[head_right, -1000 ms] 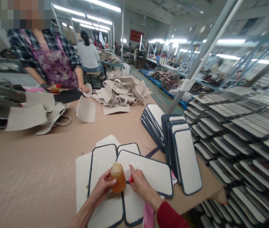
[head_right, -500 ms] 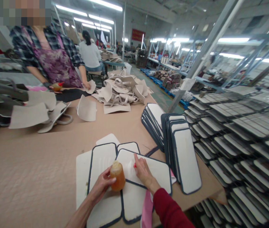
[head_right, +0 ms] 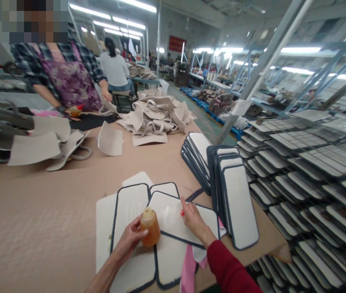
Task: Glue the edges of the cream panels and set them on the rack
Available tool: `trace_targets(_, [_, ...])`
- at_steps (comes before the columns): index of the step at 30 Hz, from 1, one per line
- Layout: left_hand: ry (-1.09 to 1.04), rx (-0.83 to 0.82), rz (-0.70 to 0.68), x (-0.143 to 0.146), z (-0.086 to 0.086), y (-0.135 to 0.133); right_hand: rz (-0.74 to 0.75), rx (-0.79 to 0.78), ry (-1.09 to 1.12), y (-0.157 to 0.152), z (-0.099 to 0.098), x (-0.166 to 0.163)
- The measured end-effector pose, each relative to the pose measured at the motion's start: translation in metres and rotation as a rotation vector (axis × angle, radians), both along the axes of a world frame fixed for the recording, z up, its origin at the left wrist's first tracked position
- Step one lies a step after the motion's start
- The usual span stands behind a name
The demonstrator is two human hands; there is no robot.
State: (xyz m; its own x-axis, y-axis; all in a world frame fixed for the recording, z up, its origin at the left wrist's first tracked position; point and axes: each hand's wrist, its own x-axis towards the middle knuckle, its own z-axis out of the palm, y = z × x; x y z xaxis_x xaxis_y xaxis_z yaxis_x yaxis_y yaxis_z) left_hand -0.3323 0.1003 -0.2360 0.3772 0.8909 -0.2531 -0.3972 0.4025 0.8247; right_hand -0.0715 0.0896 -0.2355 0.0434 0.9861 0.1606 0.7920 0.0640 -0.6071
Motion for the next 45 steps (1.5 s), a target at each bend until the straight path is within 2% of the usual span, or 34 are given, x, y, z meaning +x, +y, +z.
trace_targets(4, [0.0, 0.011, 0.0, 0.0, -0.003, -0.002, -0.11, 0.047, 0.224, -0.013, 0.017, 0.015])
trace_targets(8, [-0.009, 0.048, 0.016, -0.001, -0.011, -0.005, -0.189, 0.089, 0.62, -0.012, 0.043, 0.011])
trace_targets(13, [0.005, 0.102, 0.053, -0.006, -0.014, -0.005, -0.16, 0.11, 1.124, -0.024, 0.076, -0.008])
trace_targets(16, [-0.009, 0.113, 0.059, -0.007, -0.01, -0.007, -0.127, 0.093, 1.268, -0.033, 0.093, -0.026])
trace_targets(19, [-0.009, 0.139, 0.059, -0.007, -0.001, -0.012, -0.113, 0.078, 1.308, -0.041, 0.112, -0.043])
trace_targets(23, [0.031, 0.201, 0.032, -0.003, 0.02, -0.021, -0.071, 0.07, 1.184, -0.052, 0.14, -0.061])
trace_targets(27, [0.048, 0.31, -0.03, 0.002, 0.053, -0.03, 0.014, 0.083, 0.884, -0.064, 0.165, -0.076])
trace_targets(32, [0.112, 0.379, -0.086, 0.005, 0.088, -0.038, 0.085, 0.12, 0.537, -0.076, 0.182, -0.081])
trace_targets(36, [0.182, 0.424, -0.122, 0.007, 0.106, -0.041, 0.171, 0.156, 0.219, -0.086, 0.186, -0.077])
trace_targets(38, [0.195, 0.43, -0.13, 0.01, 0.113, -0.044, 0.16, 0.192, 0.165, -0.09, 0.184, -0.076])
trace_targets(41, [0.243, 0.476, -0.083, 0.02, 0.118, -0.048, 0.08, 0.268, 0.126, -0.093, 0.179, -0.076])
trace_targets(45, [0.318, 0.602, 0.017, 0.038, 0.114, -0.051, -0.128, 0.353, 0.054, -0.094, 0.169, -0.076])
